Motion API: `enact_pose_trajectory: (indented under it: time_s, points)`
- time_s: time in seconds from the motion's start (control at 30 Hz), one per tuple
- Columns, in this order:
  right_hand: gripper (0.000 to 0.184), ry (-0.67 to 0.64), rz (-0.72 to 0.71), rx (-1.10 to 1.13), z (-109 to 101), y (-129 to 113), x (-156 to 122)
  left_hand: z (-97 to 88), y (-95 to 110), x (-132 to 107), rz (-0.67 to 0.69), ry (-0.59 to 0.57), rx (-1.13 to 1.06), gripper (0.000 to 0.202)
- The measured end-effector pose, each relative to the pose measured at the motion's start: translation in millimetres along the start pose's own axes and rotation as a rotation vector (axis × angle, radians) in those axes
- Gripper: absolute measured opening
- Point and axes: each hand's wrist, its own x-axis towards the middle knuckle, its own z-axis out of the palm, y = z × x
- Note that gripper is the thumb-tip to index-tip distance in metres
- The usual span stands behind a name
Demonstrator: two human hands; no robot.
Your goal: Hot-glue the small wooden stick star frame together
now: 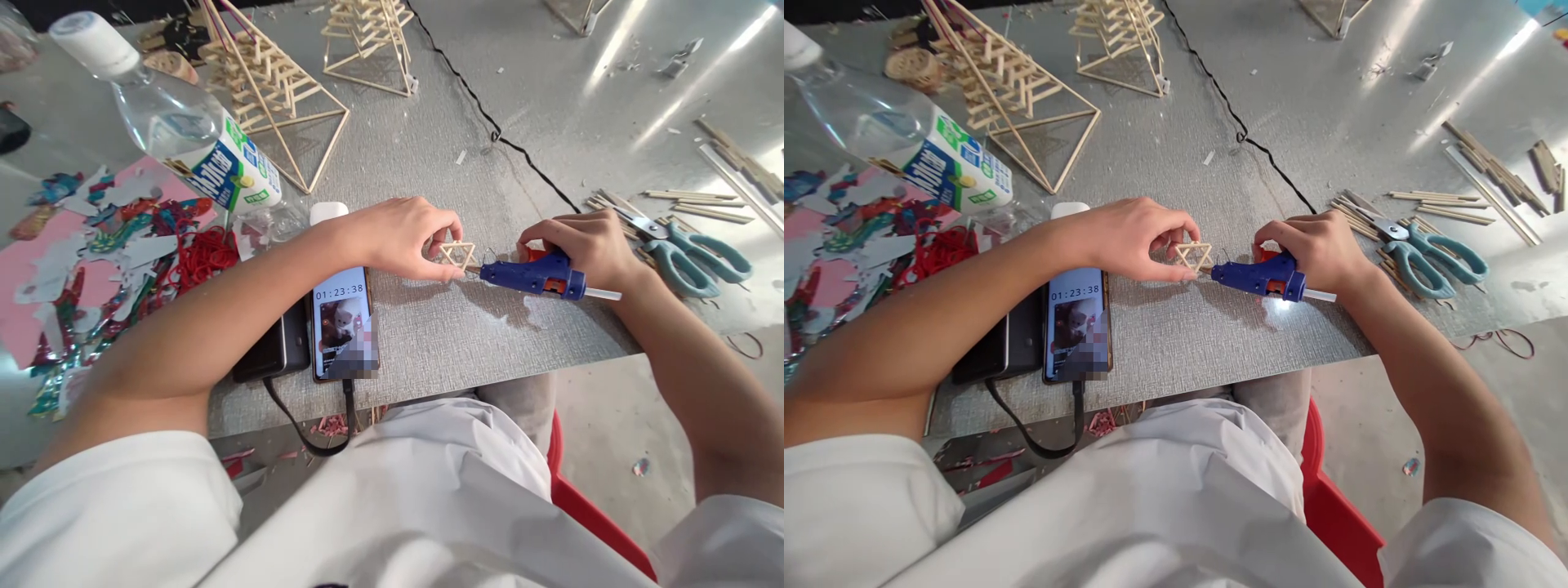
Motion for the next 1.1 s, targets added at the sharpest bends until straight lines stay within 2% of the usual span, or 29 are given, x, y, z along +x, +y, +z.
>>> enact_pose_trajectory:
  time_s: [0.17,0.5,0.77,0.9,1.0,1.1]
  points:
    - [0.031,0.072,-0.064,0.011,-1.2,3.1,-0.7,-1.9,2.2,-1.3,0.009,-0.014,-0.012,0.06]
    - [0.035,0.121,-0.073,0.043,0.4,6.7,-1.1,-1.4,1.3,-0.9,0.035,-0.011,-0.001,0.057]
    - [0.034,0.084,0.075,0.019,0.9,11.6,-8.6,-5.9,0.3,-5.2,0.083,-0.028,-0.047,0.056]
    - [0.04,0.128,0.129,0.015,-0.9,15.0,-11.1,-6.8,0.1,-6.2,0.092,-0.03,-0.061,0.056]
    - [0.046,0.131,0.155,0.007,-3.7,18.9,-10.3,-6.7,1.5,-6.6,0.058,-0.044,-0.039,0.055]
    - [0.044,0.141,0.145,0.023,-5.3,24.3,-9.4,-6.4,4.2,-6.8,-0.027,-0.062,0.075,0.056]
